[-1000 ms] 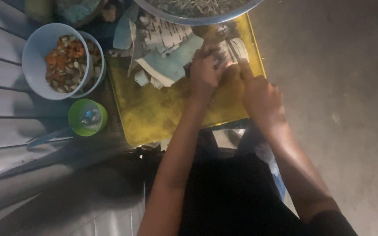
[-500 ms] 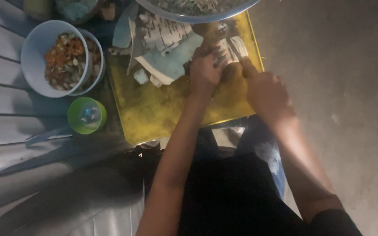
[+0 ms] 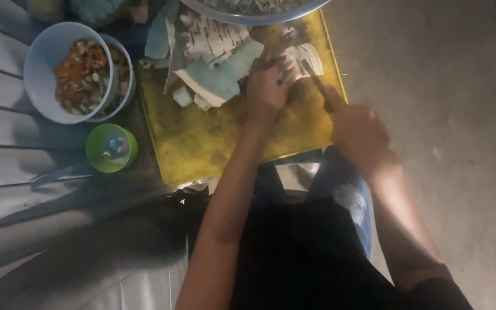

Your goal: The person slices a white food item into thin strips using a knife on a yellow stool.

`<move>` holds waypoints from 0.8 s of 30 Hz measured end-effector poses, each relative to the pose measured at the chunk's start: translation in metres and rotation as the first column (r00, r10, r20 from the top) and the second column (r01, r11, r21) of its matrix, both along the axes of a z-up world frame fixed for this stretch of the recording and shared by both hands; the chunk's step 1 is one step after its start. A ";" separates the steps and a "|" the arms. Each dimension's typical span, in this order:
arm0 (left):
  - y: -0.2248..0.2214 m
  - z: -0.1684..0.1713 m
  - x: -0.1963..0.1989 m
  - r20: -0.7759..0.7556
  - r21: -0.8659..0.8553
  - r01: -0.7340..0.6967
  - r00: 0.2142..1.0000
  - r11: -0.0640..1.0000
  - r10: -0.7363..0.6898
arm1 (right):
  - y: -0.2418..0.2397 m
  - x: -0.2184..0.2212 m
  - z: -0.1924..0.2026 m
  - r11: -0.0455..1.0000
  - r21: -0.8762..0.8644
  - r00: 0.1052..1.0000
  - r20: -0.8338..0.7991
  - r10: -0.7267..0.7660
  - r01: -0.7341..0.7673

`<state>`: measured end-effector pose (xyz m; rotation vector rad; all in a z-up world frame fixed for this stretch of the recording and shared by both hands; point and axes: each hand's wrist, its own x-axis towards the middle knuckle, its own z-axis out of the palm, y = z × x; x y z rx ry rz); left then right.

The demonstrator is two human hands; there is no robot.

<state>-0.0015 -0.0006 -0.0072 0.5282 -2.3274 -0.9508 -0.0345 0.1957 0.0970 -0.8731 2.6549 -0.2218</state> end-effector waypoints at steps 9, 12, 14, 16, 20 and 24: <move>0.001 0.002 -0.003 0.053 -0.007 -0.020 0.998 1.000 0.020 | 0.021 0.013 0.018 0.996 -0.091 0.999 0.042 -0.018 0.021; 0.002 0.003 -0.003 0.101 0.046 -0.039 0.994 0.998 0.034 | 0.020 0.014 0.025 0.997 -0.004 0.992 0.106 -0.073 0.073; 0.001 0.002 -0.004 0.074 0.025 -0.022 0.997 0.999 0.020 | 0.013 0.012 0.024 0.996 -0.056 0.994 0.088 -0.064 0.069; 0.000 0.002 -0.002 0.049 0.014 -0.011 0.999 1.000 0.010 | 0.005 0.007 0.020 0.995 -0.081 0.996 0.067 -0.060 0.065; 0.000 0.002 -0.002 0.088 -0.004 -0.002 0.996 1.000 0.003 | -0.013 -0.004 0.001 0.988 -0.153 1.000 -0.010 -0.015 0.013; -0.001 0.005 -0.003 0.174 0.047 -0.002 0.985 0.999 -0.006 | -0.024 -0.012 -0.020 0.989 -0.140 0.997 -0.062 0.041 -0.049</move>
